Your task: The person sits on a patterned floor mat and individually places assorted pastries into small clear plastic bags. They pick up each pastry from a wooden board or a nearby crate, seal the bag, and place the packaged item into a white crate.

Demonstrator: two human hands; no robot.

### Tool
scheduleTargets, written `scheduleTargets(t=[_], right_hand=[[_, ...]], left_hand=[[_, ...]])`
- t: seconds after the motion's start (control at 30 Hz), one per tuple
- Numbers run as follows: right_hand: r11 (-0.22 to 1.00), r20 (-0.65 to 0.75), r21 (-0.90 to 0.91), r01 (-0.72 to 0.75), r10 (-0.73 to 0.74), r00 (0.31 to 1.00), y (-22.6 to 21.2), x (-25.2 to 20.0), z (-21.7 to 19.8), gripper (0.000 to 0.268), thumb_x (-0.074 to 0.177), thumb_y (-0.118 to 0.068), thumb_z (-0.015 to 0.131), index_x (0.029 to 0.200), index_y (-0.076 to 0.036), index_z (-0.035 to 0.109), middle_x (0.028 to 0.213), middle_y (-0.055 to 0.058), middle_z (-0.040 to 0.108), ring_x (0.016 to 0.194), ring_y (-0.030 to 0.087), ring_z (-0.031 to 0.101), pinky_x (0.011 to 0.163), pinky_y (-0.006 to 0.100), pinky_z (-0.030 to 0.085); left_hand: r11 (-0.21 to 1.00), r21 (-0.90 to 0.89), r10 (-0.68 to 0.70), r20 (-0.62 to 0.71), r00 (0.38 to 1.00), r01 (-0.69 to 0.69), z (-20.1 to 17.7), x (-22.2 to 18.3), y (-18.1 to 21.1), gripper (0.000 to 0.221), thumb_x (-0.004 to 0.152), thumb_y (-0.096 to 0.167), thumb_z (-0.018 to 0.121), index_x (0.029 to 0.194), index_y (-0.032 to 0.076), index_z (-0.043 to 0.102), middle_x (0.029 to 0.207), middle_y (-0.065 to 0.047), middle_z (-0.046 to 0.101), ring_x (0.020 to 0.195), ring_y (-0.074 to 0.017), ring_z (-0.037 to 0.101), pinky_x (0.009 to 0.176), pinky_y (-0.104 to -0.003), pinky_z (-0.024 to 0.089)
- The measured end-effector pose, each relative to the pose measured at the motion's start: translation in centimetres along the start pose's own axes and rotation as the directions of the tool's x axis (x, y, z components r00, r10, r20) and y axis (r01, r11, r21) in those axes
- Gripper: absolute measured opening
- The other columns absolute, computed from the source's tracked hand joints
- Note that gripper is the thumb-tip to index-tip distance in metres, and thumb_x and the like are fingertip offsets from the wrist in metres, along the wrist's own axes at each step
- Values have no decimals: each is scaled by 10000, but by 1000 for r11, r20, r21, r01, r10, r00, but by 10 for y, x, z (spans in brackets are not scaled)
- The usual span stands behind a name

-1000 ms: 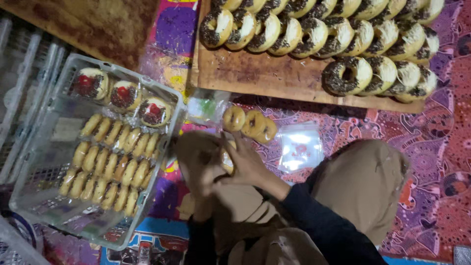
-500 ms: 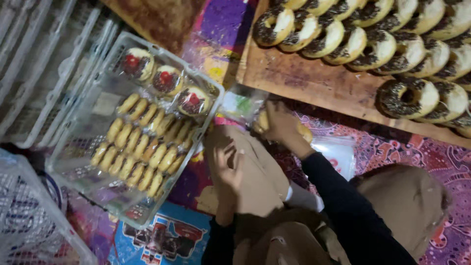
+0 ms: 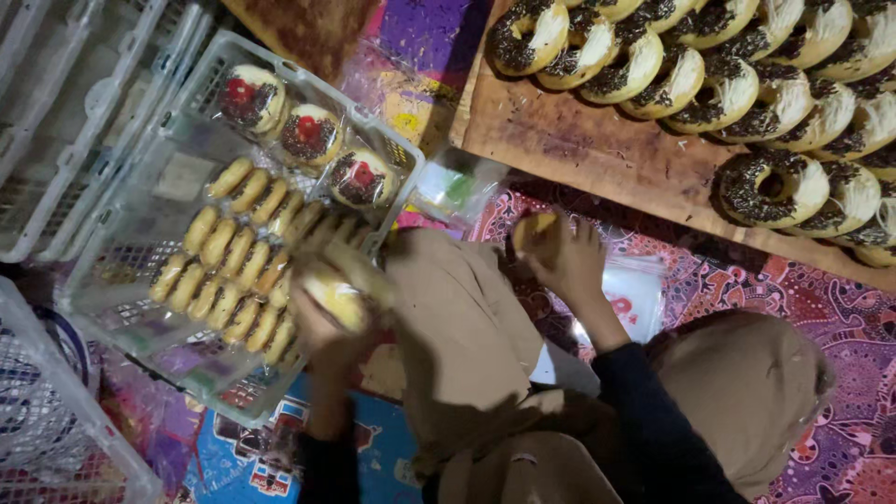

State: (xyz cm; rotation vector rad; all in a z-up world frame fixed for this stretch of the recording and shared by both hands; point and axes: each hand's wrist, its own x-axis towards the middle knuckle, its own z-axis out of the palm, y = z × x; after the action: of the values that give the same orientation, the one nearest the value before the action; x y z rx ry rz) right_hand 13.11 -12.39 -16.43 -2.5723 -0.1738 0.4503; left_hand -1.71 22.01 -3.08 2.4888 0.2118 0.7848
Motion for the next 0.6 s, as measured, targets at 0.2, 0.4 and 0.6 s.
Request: scheduleTargets(t=[0.2,0.4,0.6], right_hand=[[837,39,-544,62,-49,998,-19,50,30,1161,648,-622,825,1611,-261,286,1495,266,416,1341,452,426,1072,699,277],[877,-22,-395,274,-307,951,26,25,12,1048,757,-537,811,1634,-248,315,1401,216,482,1311,423,441,1079,679,329],[938,65,-334,94,-77,995,25,8,6,1113,647,-488,872,1583,-296,300,1376,231,482,1263,456,496,1026,609,399]], left_hand=[[912,361,-320,322,891,197,24,60,-73,1100,699,410,921,1569,38,361,1382,-274,488,1275,-438,501,1085,-513,430],[885,464,-203,458,865,-38,47,42,-102,1186,666,408,925,1621,69,308,1546,-243,379,1345,-430,422,1105,-535,339],[997,69,-37,210,977,23,4,38,-95,1244,723,392,920,1636,-65,211,1677,-311,262,1540,-499,235,1246,-536,228]])
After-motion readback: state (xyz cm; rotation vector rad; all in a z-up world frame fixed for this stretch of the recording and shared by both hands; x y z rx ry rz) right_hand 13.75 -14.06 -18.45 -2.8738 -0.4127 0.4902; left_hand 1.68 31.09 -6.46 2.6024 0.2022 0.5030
